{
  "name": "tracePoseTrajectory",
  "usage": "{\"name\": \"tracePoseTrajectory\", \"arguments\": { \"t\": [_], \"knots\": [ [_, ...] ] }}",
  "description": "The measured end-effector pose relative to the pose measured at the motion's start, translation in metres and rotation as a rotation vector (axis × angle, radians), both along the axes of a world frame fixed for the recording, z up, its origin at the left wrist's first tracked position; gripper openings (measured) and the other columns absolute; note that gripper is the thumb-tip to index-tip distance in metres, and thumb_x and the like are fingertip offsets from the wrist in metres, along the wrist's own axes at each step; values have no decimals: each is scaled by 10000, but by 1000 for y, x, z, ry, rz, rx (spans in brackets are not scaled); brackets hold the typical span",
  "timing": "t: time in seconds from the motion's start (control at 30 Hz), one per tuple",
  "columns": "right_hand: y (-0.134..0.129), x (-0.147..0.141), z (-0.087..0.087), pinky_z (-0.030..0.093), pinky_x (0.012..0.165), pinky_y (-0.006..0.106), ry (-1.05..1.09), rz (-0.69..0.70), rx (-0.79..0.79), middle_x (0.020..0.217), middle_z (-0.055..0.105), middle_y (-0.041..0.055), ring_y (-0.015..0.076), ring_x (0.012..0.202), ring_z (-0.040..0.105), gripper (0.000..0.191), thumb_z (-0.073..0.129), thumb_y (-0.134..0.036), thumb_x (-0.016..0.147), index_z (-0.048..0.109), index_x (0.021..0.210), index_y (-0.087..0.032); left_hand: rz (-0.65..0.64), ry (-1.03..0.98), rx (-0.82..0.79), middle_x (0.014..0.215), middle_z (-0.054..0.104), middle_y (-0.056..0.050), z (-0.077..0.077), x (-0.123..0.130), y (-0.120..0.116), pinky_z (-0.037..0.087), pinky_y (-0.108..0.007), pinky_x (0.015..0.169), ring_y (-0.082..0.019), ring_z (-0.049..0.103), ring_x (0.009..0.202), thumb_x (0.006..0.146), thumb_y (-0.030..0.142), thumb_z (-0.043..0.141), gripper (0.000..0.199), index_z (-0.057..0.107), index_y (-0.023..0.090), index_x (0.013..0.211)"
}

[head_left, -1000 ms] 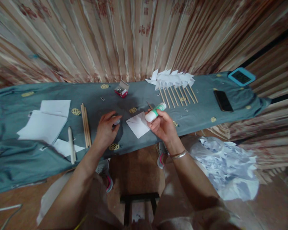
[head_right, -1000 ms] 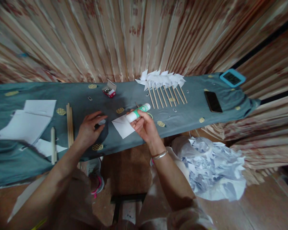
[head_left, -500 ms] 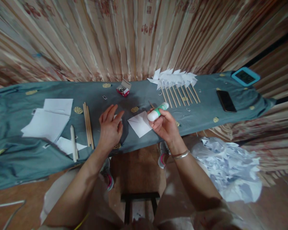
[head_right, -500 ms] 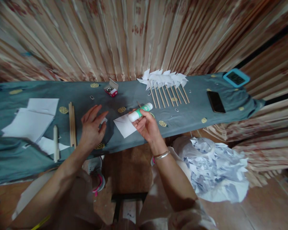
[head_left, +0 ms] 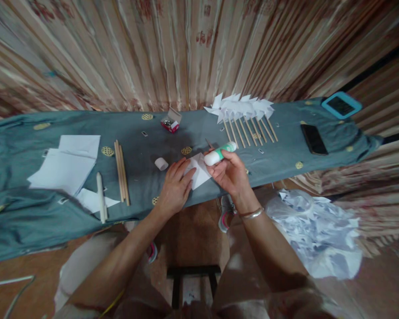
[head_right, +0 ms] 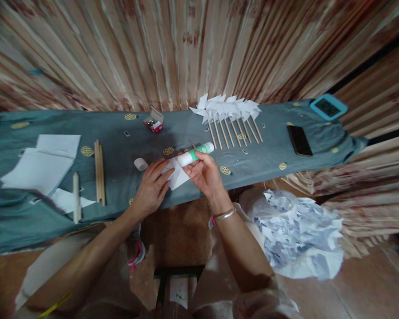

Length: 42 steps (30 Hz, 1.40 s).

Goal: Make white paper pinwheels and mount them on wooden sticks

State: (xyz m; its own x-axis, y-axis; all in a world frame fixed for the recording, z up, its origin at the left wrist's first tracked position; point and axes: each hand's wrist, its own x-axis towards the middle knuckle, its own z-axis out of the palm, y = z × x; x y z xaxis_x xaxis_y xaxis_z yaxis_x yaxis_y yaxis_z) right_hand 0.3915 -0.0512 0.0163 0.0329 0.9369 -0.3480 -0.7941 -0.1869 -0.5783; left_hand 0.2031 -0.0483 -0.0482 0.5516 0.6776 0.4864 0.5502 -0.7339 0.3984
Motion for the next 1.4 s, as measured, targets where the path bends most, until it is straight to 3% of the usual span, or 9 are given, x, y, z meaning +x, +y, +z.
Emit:
{"name": "tracePoseTrajectory", "arguments": {
  "t": [0.2, 0.7, 0.9, 1.4],
  "knots": [
    [-1, 3, 2, 599, 713, 199, 36, 6, 3, 752, 777, 18, 128, 736, 726, 83, 626, -196, 726, 667, 798, -202, -14, 126, -22, 1513, 421, -221, -5, 7, -4, 329, -606, 1136, -353, 311, 1464, 999, 377, 433, 440, 496, 144, 1366],
    [0, 11, -6, 589, 814, 245, -128, 7, 34, 840, 774, 18, 144, 838, 711, 97, 699, -266, 741, 687, 821, -211, -17, 284, 5, 1498, 417, -269, 0, 10, -8, 309, -626, 1121, -415, 327, 1442, 945, 442, 543, 509, 544, 138, 1353],
    [1, 11, -8, 579, 862, 256, -183, -5, -1, 837, 767, 15, 149, 868, 710, 118, 730, -268, 707, 674, 800, -223, -1, 282, -27, 1533, 385, -237, 1, 9, -10, 300, -647, 1117, -418, 300, 1453, 948, 469, 524, 495, 553, 192, 1358],
    [-4, 15, -11, 582, 881, 278, -235, 27, 26, 820, 768, -4, 137, 838, 712, 150, 783, -230, 631, 679, 738, -213, 0, 306, -42, 1518, 406, -223, 0, 11, -10, 293, -646, 1125, -429, 293, 1452, 933, 477, 551, 497, 562, 196, 1343]
  ]
}}
